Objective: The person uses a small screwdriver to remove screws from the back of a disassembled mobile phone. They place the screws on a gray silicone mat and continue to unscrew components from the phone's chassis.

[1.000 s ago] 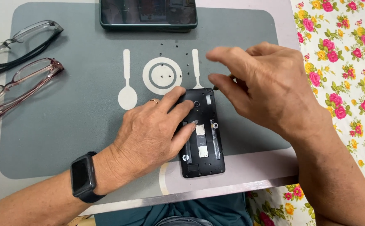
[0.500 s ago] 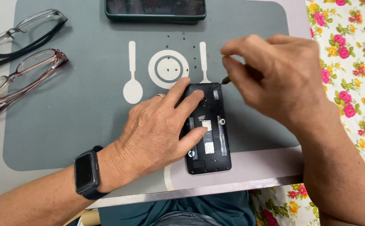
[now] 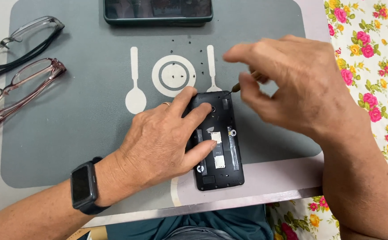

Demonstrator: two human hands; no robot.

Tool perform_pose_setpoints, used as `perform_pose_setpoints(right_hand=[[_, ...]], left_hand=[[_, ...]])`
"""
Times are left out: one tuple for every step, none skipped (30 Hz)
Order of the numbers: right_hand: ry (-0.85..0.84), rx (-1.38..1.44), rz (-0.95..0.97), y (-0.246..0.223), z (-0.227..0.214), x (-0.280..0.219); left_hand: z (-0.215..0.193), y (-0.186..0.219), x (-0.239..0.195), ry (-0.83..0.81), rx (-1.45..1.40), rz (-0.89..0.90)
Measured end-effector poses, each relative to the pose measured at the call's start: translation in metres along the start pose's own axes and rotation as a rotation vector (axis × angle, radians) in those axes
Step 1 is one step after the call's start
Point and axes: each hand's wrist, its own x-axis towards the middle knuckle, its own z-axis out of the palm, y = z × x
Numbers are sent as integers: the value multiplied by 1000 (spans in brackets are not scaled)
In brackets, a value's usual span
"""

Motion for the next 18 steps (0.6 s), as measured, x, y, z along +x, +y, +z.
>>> perform_pose_setpoints(right_hand=[[1,0,1,-2,-2,2],[-23,57,-15,-3,-5,3],[-47,112,-29,-5,-8,4],[-46,110,-26,-4,-4,4],[-11,66,-32,-3,-1,3],[22,22,-39,-1,1,1],[22,11,-29,0,2,2],[52,21,-35,2,4,2],[82,29,-39,4,5,2],[81,16,-29,2,3,3],[66,92,-40,1,2,4],[53,167,-51,-1,0,5],[53,161,-44,-2,0,4],[46,151,-52,-4,0,4],[38,145,-63,-5,1,4],[39,142,-59,-2,5,1],[81,73,-40,1,10,-1],[123,3,-21,4,15,-3]], left_hand=[[-1,0,1,0,1,1],[-2,0,1,-29,-12,-11],[-3,0,3,-58,-25,-22],[-4,0,2,-58,-25,-19],[-4,1,2,-77,-25,-28],[-5,1,3,-96,-25,-37],[-6,2,3,-94,-29,-23],[-6,2,3,-89,-10,-29],[-6,3,3,-85,8,-33],[-7,3,4,-82,3,-17],[-7,3,3,-79,13,-20],[-8,2,3,-75,23,-23],[-7,3,3,-74,21,-14],[-6,3,3,-59,48,-20],[-6,4,2,-45,77,-29],[-5,3,2,-45,76,-24],[-5,3,1,-16,94,-5],[-5,2,0,13,112,13]])
